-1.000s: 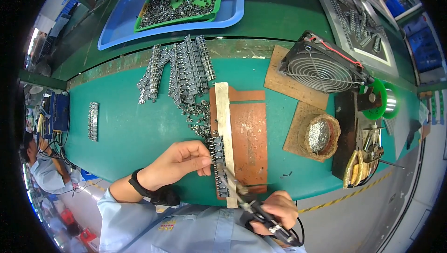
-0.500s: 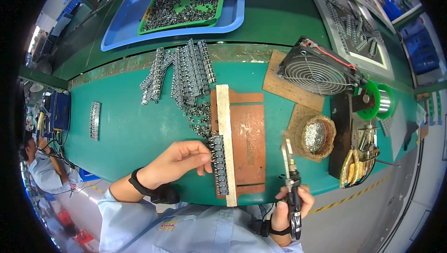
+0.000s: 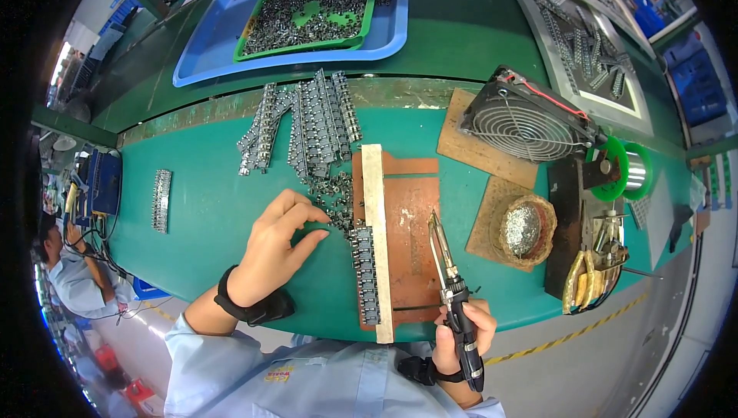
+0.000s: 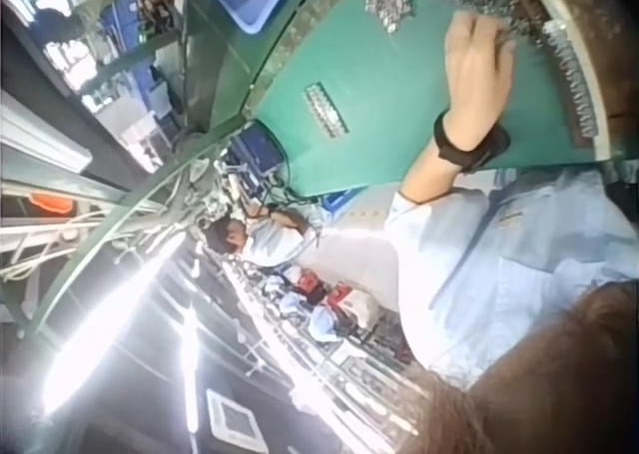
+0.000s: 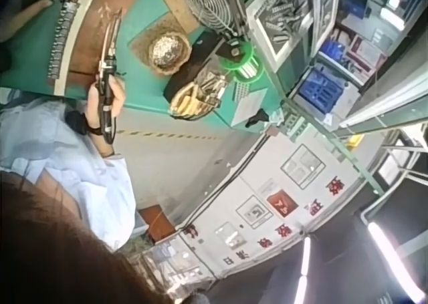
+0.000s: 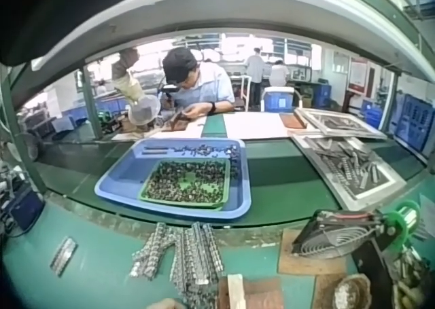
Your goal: The person picks up a small metal component by hand, places it onto a metal strip held in a wooden jig, and solders it using a soldering iron. This process is repeated for several components along the strip.
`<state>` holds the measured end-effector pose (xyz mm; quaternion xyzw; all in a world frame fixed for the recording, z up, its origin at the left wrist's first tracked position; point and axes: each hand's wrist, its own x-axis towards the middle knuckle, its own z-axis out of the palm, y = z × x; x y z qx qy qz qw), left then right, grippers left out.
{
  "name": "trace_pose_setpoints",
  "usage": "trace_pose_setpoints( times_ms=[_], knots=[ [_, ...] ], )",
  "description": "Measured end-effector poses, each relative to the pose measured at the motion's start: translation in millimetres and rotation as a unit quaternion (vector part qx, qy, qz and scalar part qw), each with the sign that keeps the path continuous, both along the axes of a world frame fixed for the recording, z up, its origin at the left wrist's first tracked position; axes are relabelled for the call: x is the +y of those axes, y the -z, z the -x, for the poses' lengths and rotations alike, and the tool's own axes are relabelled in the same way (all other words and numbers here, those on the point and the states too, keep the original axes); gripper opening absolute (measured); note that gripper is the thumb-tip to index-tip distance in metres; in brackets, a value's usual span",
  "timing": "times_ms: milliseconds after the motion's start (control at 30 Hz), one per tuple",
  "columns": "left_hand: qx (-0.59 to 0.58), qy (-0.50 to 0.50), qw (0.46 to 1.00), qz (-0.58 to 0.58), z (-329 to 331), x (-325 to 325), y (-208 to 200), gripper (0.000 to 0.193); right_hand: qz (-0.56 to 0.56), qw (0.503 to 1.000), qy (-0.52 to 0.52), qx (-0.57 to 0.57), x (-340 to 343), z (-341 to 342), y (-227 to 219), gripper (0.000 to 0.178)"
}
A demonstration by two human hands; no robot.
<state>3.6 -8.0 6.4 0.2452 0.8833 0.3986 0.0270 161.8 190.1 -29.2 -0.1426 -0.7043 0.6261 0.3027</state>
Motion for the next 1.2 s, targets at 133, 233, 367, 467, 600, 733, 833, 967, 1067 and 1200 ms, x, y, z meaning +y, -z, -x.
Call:
trace_pose_setpoints(
  times_ms=[133, 233, 367, 467, 600, 733, 833, 967, 1067, 1200],
  knots=[
    [0.052, 0.021, 0.998, 0.036, 2.2, -0.5, 3.2, 0.014, -0.005, 1.0, -0.005, 0.005, -0.2, -2.1, 0.2, 0.046],
    [0.068, 0.027, 0.996, 0.056, 0.9, 1.0, 1.7, 0.014, -0.007, 1.0, -0.006, 0.0, -0.3, -3.1, 0.1, 0.045],
    [0.088, 0.032, 0.994, 0.06, 0.0, 1.7, -0.8, 0.013, -0.006, 1.0, -0.009, 0.001, -0.6, -1.8, 0.4, 0.043],
    [0.086, 0.027, 0.995, 0.043, -0.8, 1.1, -1.4, 0.012, -0.009, 1.0, -0.005, 0.001, -1.6, -1.5, -1.3, 0.043],
    [0.067, 0.005, 0.997, 0.022, -1.3, -2.6, -2.3, 0.01, -0.015, 1.0, 0.0, 0.0, -2.4, -0.4, -1.8, 0.042],
    [-0.008, 0.0, 1.0, -0.005, -2.5, -3.8, -6.9, 0.01, -0.025, 1.0, 0.004, -0.003, -2.2, -2.0, -0.5, 0.041],
    [-0.147, 0.008, 0.986, -0.074, -4.1, -3.1, -11.4, 0.009, -0.028, 1.0, 0.006, -0.005, -2.1, -3.0, 0.5, 0.041],
    [-0.477, 0.055, 0.841, -0.249, -5.4, -5.2, -12.1, 0.01, -0.026, 1.0, 0.009, -0.006, -1.4, -2.7, 1.4, 0.041],
    [-0.517, 0.063, 0.813, -0.262, -11.1, -4.0, -6.2, 0.012, -0.025, 1.0, 0.013, -0.007, -0.4, -2.5, 2.1, 0.041],
    [-0.526, 0.071, 0.813, -0.24, -13.7, -2.0, -4.9, 0.015, -0.023, 1.0, 0.016, -0.009, 1.1, -4.7, 3.7, 0.041]
  ],
)
